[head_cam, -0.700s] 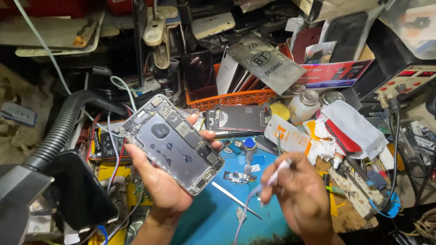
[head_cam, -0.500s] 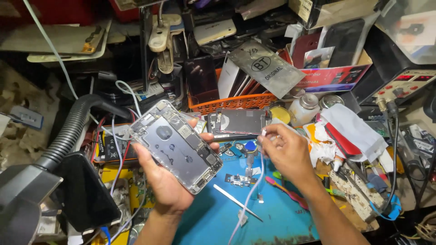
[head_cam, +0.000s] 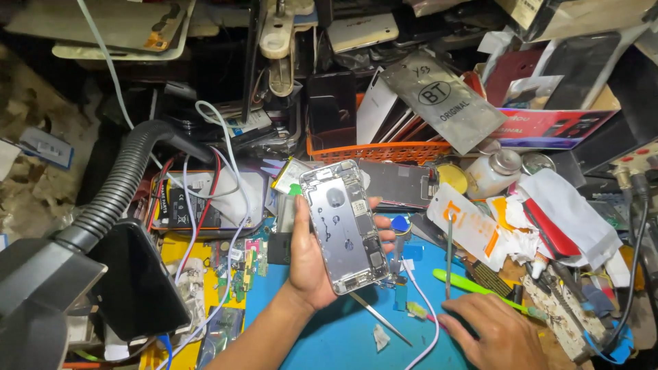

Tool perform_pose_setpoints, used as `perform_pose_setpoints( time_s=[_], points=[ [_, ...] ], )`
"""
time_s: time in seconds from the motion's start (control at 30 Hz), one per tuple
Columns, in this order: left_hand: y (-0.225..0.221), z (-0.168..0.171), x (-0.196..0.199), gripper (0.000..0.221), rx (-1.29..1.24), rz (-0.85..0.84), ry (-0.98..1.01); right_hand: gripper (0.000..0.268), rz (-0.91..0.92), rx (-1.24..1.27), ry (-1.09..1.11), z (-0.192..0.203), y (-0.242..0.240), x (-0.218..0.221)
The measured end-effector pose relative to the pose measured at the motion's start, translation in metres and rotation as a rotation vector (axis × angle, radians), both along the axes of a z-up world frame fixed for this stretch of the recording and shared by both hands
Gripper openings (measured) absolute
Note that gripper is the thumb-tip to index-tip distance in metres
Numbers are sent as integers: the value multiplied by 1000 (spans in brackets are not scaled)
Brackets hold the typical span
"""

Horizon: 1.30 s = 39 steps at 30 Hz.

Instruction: Disassembling the internal modules and components of a smartphone on a repair bench.

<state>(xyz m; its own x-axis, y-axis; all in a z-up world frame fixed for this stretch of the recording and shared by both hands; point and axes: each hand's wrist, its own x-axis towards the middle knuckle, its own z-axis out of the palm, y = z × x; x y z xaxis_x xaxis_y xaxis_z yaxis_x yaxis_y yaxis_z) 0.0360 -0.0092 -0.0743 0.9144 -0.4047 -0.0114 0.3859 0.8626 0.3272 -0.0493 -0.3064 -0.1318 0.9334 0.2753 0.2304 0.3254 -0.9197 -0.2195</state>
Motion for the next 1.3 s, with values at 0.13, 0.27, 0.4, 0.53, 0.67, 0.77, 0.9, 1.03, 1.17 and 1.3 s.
perform_pose_setpoints(
  time_s=[0.13, 0.27, 0.4, 0.53, 0.67, 0.77, 0.9, 1.03, 1.17, 1.3],
  points=[
    [4, -5, -2, 107, -34, -60, 39, 20, 52, 48, -87, -6, 3, -6],
    [7, -11, -1, 104, -60, -47, 25, 22, 69, 114, -27, -6, -2, -12],
    [7, -13, -2, 103, -93, -44, 13, 13, 142, 106, -108, -9, -5, -14],
    [8, -11, -2, 104, -79, -39, 19, 14, 114, 68, -72, -6, -3, -19],
    [8, -6, -4, 101, 2, -8, -14, 9, 70, 3, -83, 5, 1, -21],
    [7, -5, -5, 100, 23, -9, -7, 3, 44, -70, -95, 18, -8, -19],
    [6, -6, -6, 99, -1, -9, -12, 49, -74, -320, 187, -8, -55, -24],
    [6, -9, -7, 100, 18, -5, -25, 45, -254, -403, 217, 30, -42, -28],
    [4, -14, -7, 103, -41, -64, 7, 19, -278, 24, -70, 59, -16, -24],
    [2, -19, -7, 103, -31, -108, 57, 37, 30, 247, 72, 57, 9, -13]
  ],
)
